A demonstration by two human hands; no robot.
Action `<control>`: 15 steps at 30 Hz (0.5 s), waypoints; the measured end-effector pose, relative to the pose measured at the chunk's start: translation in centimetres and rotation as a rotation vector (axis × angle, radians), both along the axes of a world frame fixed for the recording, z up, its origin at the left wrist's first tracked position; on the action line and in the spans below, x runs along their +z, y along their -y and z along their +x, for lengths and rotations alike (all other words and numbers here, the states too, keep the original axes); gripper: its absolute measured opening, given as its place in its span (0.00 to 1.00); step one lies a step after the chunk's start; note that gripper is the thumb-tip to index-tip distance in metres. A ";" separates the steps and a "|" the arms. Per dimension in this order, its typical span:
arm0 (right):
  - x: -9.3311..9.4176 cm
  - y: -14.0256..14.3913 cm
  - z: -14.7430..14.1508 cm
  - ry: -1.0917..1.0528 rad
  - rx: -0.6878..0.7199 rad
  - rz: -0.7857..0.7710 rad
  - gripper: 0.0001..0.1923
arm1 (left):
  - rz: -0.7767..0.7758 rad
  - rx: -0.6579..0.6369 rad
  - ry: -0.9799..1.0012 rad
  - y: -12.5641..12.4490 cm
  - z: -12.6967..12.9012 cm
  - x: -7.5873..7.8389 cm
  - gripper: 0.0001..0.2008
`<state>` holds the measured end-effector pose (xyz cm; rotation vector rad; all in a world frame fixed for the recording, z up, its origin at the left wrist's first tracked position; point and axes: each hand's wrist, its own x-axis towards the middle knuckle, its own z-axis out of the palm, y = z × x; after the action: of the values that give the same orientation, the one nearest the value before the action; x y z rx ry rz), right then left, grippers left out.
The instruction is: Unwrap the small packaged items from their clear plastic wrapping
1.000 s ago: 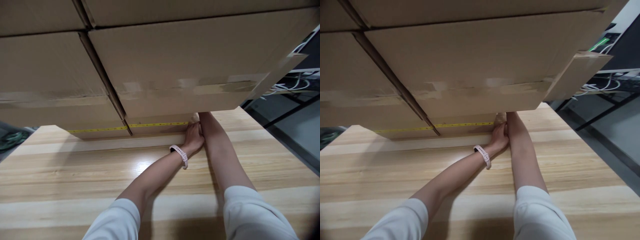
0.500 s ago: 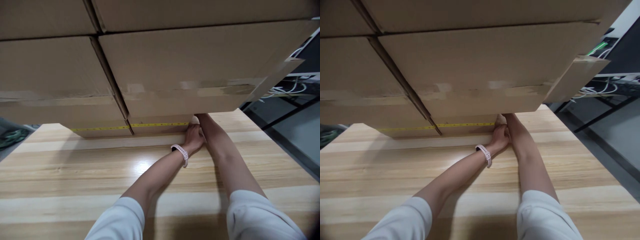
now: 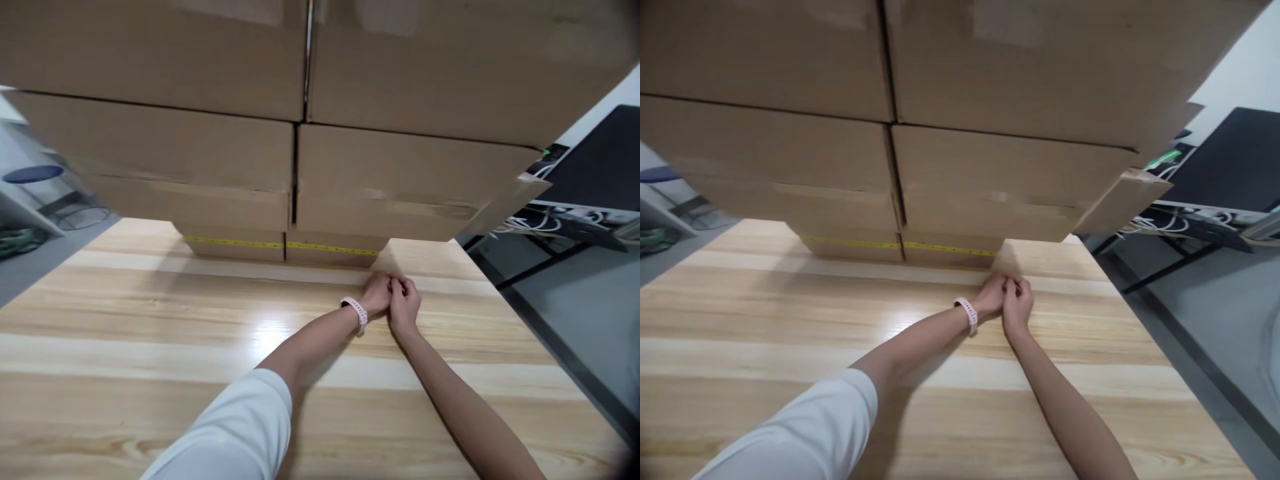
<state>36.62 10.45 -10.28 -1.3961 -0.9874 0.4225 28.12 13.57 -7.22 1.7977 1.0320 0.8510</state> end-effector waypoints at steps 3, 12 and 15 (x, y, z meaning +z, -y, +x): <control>0.8 3.8 -4.0 0.089 0.121 0.013 0.13 | -0.081 -0.047 0.056 3.6 -4.3 0.0 0.07; 2.7 10.9 -19.9 0.289 0.684 0.041 0.14 | -0.332 0.161 0.328 14.4 -22.4 0.5 0.14; 2.5 11.3 -26.0 0.192 0.743 0.005 0.16 | -0.336 0.450 0.285 14.7 -28.6 0.9 0.07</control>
<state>10.64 -0.89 -7.76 -1.0379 -1.6618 0.8374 -0.46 -1.12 -6.34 1.1411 1.3199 1.0916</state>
